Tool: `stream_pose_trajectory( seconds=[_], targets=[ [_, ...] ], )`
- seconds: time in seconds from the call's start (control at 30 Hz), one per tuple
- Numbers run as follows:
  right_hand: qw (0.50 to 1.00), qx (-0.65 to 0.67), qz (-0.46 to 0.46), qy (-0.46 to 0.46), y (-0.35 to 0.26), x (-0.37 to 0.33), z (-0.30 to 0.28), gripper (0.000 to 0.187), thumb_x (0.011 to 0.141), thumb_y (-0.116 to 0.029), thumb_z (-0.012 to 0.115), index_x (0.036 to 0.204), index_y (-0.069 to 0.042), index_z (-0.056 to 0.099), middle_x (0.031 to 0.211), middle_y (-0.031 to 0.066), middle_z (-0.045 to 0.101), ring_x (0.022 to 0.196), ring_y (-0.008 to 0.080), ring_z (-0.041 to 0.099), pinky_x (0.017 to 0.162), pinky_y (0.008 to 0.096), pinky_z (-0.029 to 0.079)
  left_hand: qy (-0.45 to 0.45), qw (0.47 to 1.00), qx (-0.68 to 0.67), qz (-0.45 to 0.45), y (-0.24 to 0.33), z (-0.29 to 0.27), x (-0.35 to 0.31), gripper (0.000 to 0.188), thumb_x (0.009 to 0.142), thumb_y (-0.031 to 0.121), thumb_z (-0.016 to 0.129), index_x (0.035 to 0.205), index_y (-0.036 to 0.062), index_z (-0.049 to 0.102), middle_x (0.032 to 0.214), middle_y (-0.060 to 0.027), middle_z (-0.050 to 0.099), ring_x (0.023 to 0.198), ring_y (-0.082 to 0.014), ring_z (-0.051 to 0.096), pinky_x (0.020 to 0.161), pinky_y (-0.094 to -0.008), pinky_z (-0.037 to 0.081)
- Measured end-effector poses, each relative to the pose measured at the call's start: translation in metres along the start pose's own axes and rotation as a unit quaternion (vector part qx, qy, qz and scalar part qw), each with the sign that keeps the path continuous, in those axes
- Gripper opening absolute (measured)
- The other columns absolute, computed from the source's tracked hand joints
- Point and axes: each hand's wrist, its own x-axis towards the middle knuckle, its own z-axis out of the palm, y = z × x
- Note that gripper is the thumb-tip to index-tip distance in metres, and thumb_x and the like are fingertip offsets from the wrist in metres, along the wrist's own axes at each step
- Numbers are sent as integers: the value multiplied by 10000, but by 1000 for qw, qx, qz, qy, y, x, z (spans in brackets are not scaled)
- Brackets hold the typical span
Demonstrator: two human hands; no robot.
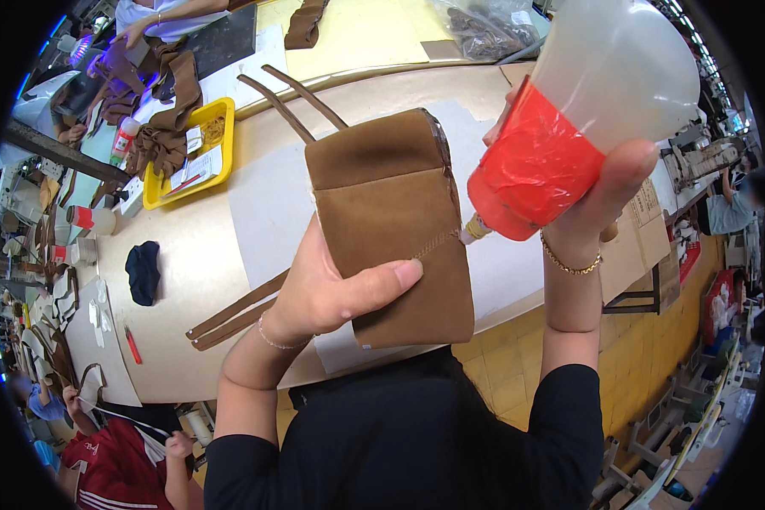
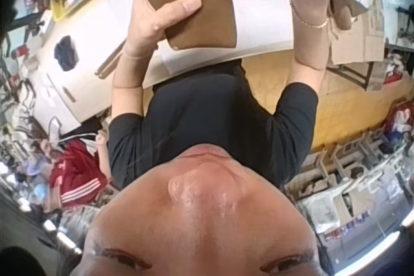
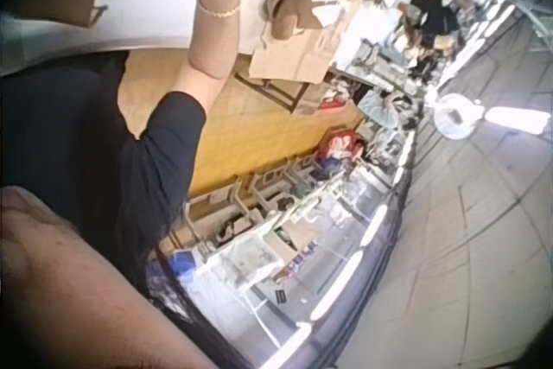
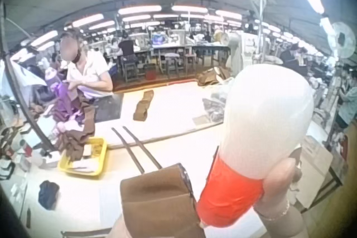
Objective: The person applies glue from a red-capped bottle to the edges of brown leather pouches and long leather strips on a white worktable. They handle the pouches and strips one at a time, applying adhesive along seams and edges, then set them down to dry.
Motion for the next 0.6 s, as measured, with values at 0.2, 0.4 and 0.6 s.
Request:
stream_pose_trajectory(
  seconds=[0.2,0.4,0.6],
  targets=[
    [999,-6,-48,21,24,29,-17,845,796,-760,424,1262,-55,414,1011,131,610,853,237,663,703,366,586,-5,1000,-2,4,-1,3,0,568,796,103,678,1285,-8,413,1153,-95,569,1055,-168,549,915,-322,443],
    [992,-126,-15,5,21,10,-13,901,746,-814,419,1178,-25,467,954,119,613,815,215,655,674,327,572,0,999,-29,17,-6,0,4,572,792,106,677,1285,-7,411,1156,-97,569,1060,-170,548,915,-324,444],
    [998,-34,14,45,15,-21,-11,917,702,-822,476,1071,18,493,858,137,616,707,205,640,582,289,554,34,999,-26,15,-2,1,2,544,781,86,668,1262,-13,435,1137,-95,582,1039,-172,560,905,-322,451]
  ],
)
